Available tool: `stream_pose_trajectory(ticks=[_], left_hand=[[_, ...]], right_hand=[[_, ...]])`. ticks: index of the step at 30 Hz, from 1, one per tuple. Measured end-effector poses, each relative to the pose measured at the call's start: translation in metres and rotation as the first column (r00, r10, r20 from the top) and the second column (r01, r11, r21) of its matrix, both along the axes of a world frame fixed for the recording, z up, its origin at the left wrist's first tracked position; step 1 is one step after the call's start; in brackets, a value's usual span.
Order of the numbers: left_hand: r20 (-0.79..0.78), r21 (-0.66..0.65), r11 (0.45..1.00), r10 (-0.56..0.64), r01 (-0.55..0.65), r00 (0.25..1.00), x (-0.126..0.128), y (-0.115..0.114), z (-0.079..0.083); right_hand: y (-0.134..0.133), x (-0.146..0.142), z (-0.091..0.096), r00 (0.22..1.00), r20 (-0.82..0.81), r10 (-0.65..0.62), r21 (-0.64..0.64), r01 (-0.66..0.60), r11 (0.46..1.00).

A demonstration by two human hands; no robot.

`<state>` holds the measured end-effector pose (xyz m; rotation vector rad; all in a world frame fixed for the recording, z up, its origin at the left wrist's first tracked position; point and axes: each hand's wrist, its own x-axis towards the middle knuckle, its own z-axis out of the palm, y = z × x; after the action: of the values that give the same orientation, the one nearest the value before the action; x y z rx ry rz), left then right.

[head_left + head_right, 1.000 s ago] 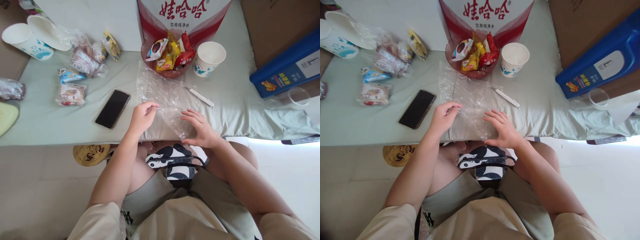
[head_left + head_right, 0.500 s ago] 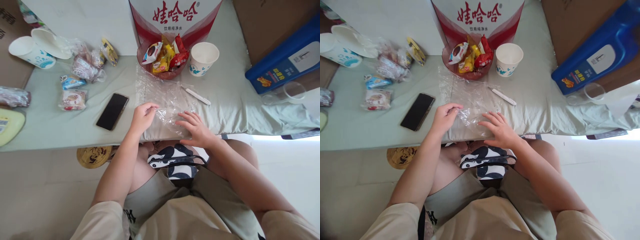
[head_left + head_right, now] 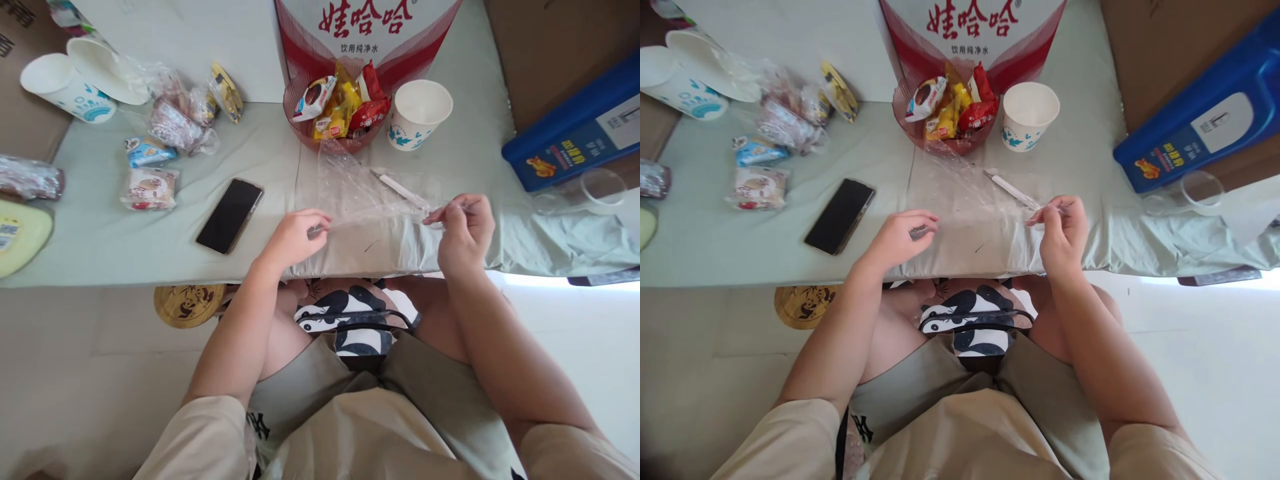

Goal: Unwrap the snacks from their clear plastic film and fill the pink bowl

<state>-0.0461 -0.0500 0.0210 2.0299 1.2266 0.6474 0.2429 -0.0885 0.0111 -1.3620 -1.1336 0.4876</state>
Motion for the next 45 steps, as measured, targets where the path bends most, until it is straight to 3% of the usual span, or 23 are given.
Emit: stream_pose_trajectory(ticks=[5,9,12,16,19,23,28,31,37,41,45], left_hand=[[0.208,-0.122,0.98,0.177,-0.154,0.962,0.0,0.005,0.0],[0.4,-0.177,0.954,0.296,-0.243,0.868,0.0,0.01,-0.005],[0.442,-0.193,0.938,0.346,-0.289,0.828,0.001,0.015,-0.01],[0.445,-0.2,0.903,0.429,-0.38,0.786,0.001,0.021,-0.014],[0.43,-0.196,0.87,0.491,-0.453,0.758,-0.001,0.024,-0.013],[0.347,-0.15,0.849,0.525,-0.507,0.777,-0.004,0.024,-0.011],[0.254,-0.09,0.859,0.509,-0.503,0.823,-0.007,0.025,-0.015],[0.208,-0.115,0.866,0.501,-0.487,0.84,-0.007,0.026,-0.018],[0.148,-0.191,0.899,0.423,-0.394,0.894,-0.002,0.023,-0.015],[0.129,-0.241,0.875,0.458,-0.421,0.879,0.0,0.024,-0.013],[0.104,-0.234,0.853,0.5,-0.467,0.86,0.0,0.028,-0.017]], right_hand=[[0.005,0.006,-0.003,0.994,-0.104,-0.043,0.004,0.043,0.999],[0.003,0.008,-0.007,0.997,-0.068,-0.026,-0.014,0.025,1.0],[0.001,0.008,-0.009,1.0,-0.031,0.007,-0.026,-0.008,1.0],[0.001,0.011,-0.014,0.99,0.038,0.134,-0.12,-0.129,0.984],[0.002,0.013,-0.015,0.981,0.138,0.135,-0.214,-0.104,0.971],[0.004,0.009,-0.011,0.99,0.122,0.076,-0.133,-0.06,0.989],[0.003,0.003,-0.009,0.997,0.062,0.043,-0.191,-0.031,0.981],[0.002,0.004,-0.009,0.995,0.09,0.05,-0.26,-0.025,0.965],[0.003,0.004,-0.008,0.997,0.074,0.036,-0.253,-0.017,0.967],[0.005,0.005,-0.007,0.992,0.126,0.013,-0.322,0.028,0.946],[0.008,0.012,-0.013,0.986,0.167,-0.015,-0.252,0.058,0.966]])
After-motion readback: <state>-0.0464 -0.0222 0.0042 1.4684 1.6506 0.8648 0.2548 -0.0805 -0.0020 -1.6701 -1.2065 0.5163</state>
